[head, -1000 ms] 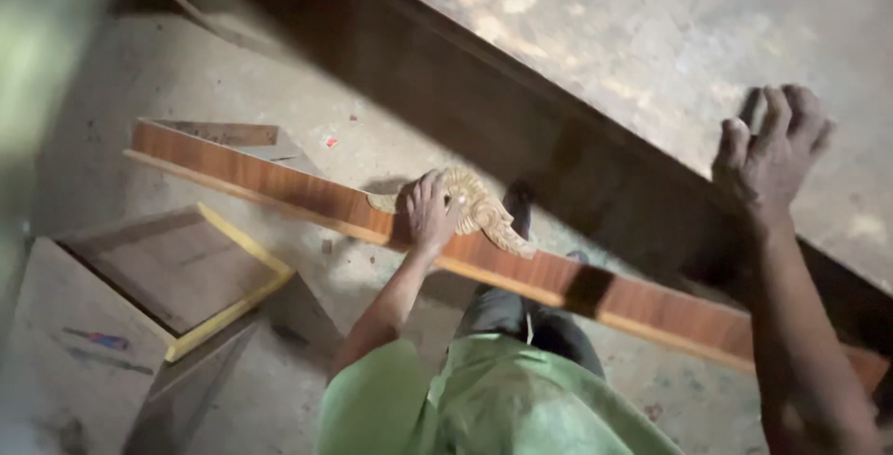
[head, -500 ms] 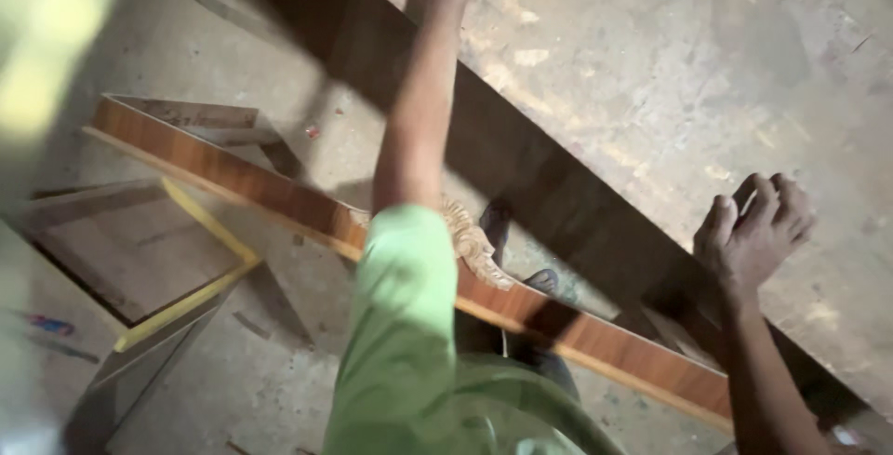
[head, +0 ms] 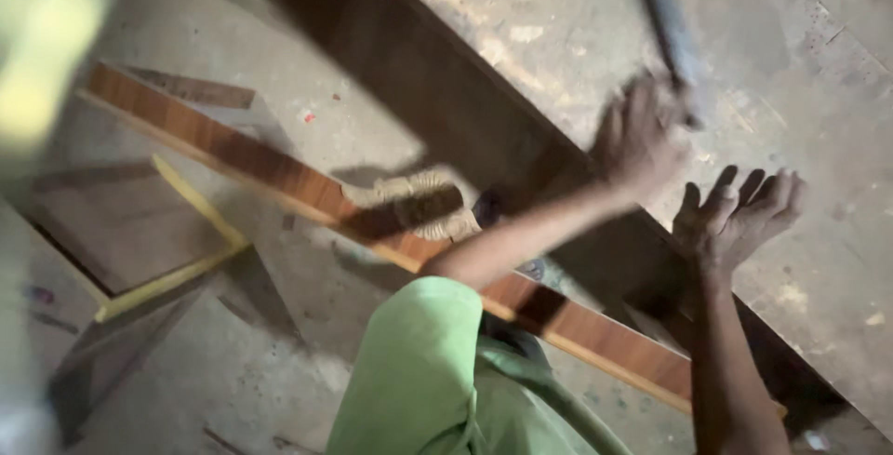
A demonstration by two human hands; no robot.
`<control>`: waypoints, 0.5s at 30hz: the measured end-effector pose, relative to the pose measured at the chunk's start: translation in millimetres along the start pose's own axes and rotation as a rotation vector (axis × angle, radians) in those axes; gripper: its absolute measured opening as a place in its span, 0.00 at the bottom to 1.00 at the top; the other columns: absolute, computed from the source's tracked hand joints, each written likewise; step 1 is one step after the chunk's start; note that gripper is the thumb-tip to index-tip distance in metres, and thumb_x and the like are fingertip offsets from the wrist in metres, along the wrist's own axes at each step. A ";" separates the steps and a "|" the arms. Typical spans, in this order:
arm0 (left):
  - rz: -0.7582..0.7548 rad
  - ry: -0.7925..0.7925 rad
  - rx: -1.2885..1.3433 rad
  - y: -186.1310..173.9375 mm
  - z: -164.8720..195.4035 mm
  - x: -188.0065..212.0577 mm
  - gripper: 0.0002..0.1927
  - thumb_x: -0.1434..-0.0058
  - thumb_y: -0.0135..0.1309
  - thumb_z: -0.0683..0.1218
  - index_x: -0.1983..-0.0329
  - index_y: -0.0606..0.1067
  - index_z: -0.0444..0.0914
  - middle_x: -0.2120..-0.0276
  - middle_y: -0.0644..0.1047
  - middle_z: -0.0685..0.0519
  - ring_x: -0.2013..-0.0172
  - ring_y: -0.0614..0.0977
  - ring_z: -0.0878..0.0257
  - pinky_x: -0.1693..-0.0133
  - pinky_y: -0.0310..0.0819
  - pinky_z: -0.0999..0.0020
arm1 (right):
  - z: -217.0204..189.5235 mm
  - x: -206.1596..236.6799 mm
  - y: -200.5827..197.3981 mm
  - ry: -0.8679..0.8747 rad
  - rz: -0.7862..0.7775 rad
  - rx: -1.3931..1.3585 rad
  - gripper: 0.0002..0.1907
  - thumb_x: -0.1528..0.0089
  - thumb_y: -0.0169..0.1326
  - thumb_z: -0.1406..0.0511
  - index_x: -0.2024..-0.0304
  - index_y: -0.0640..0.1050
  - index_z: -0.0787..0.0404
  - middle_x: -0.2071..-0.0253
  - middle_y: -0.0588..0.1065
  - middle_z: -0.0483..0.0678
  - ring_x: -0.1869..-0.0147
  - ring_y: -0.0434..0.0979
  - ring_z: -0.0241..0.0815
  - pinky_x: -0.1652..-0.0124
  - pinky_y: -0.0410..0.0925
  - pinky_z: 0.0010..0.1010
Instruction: The person aligns a decorative wooden piece onto a larger wooden frame and secures it by hammering nails along its edges. The person then flips the frame to inspect the attached piece.
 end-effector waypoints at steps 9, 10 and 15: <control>-0.002 0.197 -0.084 -71.4 -61.8 108.9 0.30 0.41 0.64 0.53 0.37 0.69 0.42 0.33 0.64 0.48 0.29 0.64 0.51 0.30 0.56 0.46 | 7.8 8.6 -2.0 0.095 0.083 0.348 0.34 0.22 0.46 0.46 0.24 0.59 0.60 0.21 0.53 0.60 0.18 0.52 0.63 0.24 0.44 0.61; 0.050 0.178 -0.090 -95.9 -84.0 101.7 0.29 0.42 0.64 0.51 0.38 0.70 0.43 0.33 0.65 0.48 0.31 0.65 0.51 0.32 0.56 0.46 | 4.8 7.5 -2.1 0.097 0.055 0.354 0.34 0.23 0.45 0.46 0.24 0.59 0.60 0.21 0.53 0.61 0.18 0.52 0.63 0.25 0.44 0.61; 0.282 0.079 -0.093 -211.0 -207.6 21.5 0.25 0.36 0.61 0.45 0.36 0.70 0.42 0.34 0.67 0.49 0.30 0.65 0.51 0.29 0.57 0.47 | -10.8 -32.1 6.0 0.041 -0.056 0.529 0.37 0.28 0.42 0.49 0.22 0.56 0.60 0.20 0.48 0.63 0.14 0.46 0.65 0.23 0.40 0.63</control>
Point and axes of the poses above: each hand's wrist, its own x-axis away from the middle knuckle, its own y-axis out of the palm, z = x × y, the point moved 5 cm from there along -x, towards the middle knuckle
